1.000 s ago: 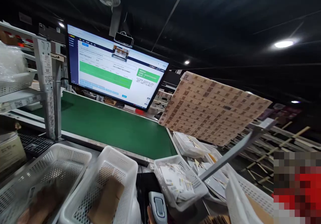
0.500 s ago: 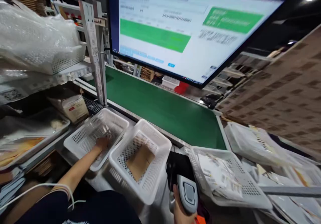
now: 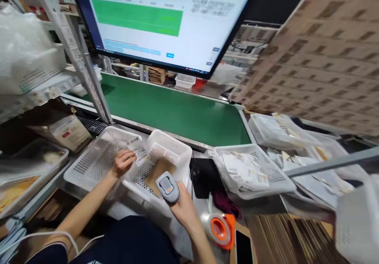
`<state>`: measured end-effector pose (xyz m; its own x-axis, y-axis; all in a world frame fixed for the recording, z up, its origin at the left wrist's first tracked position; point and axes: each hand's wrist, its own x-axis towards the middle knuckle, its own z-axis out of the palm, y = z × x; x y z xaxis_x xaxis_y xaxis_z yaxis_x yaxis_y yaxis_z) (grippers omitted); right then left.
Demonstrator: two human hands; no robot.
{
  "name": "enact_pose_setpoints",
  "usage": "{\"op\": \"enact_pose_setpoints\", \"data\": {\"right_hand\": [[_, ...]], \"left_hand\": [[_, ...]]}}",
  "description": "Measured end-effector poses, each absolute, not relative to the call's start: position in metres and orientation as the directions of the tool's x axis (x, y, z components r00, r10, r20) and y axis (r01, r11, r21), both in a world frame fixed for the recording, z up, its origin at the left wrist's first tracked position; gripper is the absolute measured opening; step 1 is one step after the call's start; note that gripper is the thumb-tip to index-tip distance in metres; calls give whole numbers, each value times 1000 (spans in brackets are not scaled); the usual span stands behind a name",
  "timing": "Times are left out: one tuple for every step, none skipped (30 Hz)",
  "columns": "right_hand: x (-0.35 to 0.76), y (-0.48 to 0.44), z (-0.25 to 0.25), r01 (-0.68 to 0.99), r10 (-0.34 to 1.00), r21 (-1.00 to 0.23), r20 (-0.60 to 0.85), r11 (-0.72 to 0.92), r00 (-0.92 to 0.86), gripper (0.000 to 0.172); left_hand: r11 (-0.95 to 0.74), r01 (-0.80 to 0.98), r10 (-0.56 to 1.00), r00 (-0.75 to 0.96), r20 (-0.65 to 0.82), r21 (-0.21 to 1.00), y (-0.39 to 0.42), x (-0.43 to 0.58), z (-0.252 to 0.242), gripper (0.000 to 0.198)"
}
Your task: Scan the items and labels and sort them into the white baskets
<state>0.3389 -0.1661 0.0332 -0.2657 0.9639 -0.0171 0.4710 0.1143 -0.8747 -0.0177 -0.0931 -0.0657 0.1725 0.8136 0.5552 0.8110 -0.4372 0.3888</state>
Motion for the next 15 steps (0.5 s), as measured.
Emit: {"op": "enact_pose_setpoints", "data": {"right_hand": [[330,-163,40,474,948,-869,-20,140,-317,43],[323,-160,44,477,937,-865,-24,155,-349,46],[320,-157,45,484,927,-859,-29,168,-374,49],[319,-155,44,493,920,-852,-36,175,-390,52],[320,-154,40,502,917,-847,-47,173,-396,53],[323,-153,34,518,917,-840,-66,162,-393,54],[327,-153,26,537,917,-831,-92,145,-389,53],[332,-155,17,552,915,-823,-113,132,-387,52],[339,-156,8,565,913,-816,-130,123,-386,50],[345,-159,0,575,913,-810,-141,115,-382,49],[351,-161,-8,582,914,-806,-147,112,-379,47],[356,-164,-15,587,914,-802,-148,112,-378,46],[361,-168,-21,592,913,-798,-151,114,-379,47],[364,-170,-25,598,911,-793,-156,115,-381,49],[366,-173,-28,604,906,-788,-162,119,-390,50]], "left_hand": [[-502,802,772,248,586,322,-94,-9,-65,30],[-544,793,741,302,600,273,-96,-1,-65,30],[-577,782,718,348,603,236,-98,6,-66,30],[-603,770,704,388,594,211,-100,12,-67,30],[-620,758,703,422,573,201,-101,17,-68,30],[-622,755,719,444,534,210,-101,19,-69,29],[-595,766,761,441,476,243,-100,19,-69,28],[-522,798,830,394,395,301,-98,16,-69,29],[-404,839,903,304,302,365,-94,9,-69,30],[-252,873,962,179,206,418,-90,0,-69,31],[-89,889,992,41,115,448,-87,-13,-70,34],[60,889,996,-86,36,455,-85,-27,-73,36],[176,880,983,-182,-28,440,-85,-42,-77,37],[255,875,967,-242,-86,412,-87,-57,-82,36],[309,873,951,-273,-147,378,-91,-71,-88,32]]}}
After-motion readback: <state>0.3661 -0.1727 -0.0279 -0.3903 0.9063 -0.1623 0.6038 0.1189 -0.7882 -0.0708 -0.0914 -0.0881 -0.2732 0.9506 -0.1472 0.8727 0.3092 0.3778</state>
